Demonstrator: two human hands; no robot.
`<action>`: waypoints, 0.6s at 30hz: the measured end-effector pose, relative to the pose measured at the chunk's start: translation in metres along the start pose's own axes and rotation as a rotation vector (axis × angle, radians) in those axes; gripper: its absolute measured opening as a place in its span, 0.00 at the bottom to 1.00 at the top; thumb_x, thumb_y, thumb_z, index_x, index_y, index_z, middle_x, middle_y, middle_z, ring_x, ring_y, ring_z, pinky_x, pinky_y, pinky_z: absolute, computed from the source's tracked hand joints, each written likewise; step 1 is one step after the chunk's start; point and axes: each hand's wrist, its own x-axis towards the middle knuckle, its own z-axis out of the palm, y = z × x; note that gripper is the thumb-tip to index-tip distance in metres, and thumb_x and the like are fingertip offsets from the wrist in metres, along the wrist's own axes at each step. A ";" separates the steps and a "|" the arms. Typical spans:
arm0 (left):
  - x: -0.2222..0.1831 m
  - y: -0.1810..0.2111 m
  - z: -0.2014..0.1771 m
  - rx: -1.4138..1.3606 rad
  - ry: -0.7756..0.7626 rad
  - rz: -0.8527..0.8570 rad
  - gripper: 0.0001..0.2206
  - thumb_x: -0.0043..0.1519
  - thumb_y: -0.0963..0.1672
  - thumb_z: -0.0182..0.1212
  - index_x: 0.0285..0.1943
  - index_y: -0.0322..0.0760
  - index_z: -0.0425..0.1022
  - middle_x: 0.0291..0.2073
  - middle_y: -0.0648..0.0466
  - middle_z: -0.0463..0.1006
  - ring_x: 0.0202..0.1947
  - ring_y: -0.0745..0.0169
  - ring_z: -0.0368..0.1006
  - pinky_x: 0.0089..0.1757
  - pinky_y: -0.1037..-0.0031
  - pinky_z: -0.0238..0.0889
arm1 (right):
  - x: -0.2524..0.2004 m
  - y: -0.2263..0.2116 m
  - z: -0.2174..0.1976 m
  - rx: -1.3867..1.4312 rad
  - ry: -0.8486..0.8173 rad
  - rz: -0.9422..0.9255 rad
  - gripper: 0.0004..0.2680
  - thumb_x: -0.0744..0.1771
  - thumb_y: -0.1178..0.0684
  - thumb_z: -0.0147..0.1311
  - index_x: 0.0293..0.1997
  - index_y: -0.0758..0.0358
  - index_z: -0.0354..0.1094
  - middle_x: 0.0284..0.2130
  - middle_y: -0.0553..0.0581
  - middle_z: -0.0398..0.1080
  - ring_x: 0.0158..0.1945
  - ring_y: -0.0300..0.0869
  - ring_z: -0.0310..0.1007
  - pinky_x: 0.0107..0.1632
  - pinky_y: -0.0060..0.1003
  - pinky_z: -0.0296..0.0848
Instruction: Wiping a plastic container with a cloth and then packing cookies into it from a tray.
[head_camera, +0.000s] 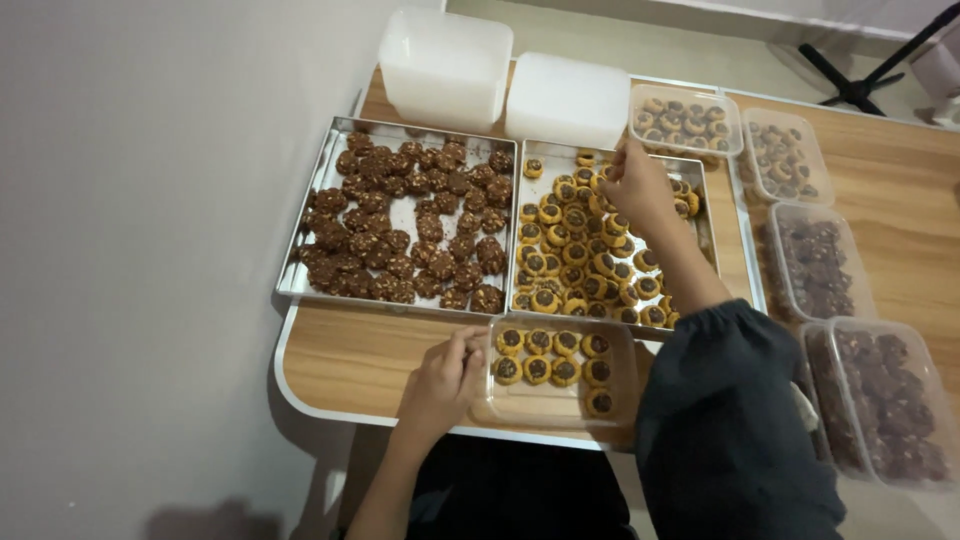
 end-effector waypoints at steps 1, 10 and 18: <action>0.001 0.001 -0.002 0.002 0.005 0.001 0.16 0.68 0.48 0.47 0.63 0.42 0.68 0.41 0.48 0.81 0.46 0.44 0.79 0.40 0.47 0.74 | 0.005 -0.004 -0.001 0.002 0.002 -0.005 0.14 0.62 0.55 0.64 0.48 0.61 0.64 0.36 0.58 0.78 0.47 0.60 0.78 0.49 0.58 0.73; 0.002 0.000 -0.003 -0.077 -0.065 -0.064 0.18 0.67 0.51 0.41 0.62 0.45 0.66 0.50 0.57 0.82 0.46 0.57 0.79 0.36 0.62 0.72 | 0.027 -0.001 0.014 -0.183 -0.085 0.150 0.28 0.64 0.45 0.67 0.67 0.61 0.53 0.43 0.64 0.75 0.43 0.60 0.76 0.36 0.54 0.73; 0.002 -0.002 -0.001 -0.079 -0.061 -0.033 0.17 0.68 0.50 0.41 0.62 0.44 0.65 0.43 0.57 0.81 0.39 0.59 0.78 0.31 0.65 0.70 | 0.024 -0.002 0.017 0.111 -0.094 0.185 0.19 0.64 0.51 0.68 0.58 0.59 0.64 0.42 0.59 0.73 0.44 0.52 0.73 0.41 0.48 0.73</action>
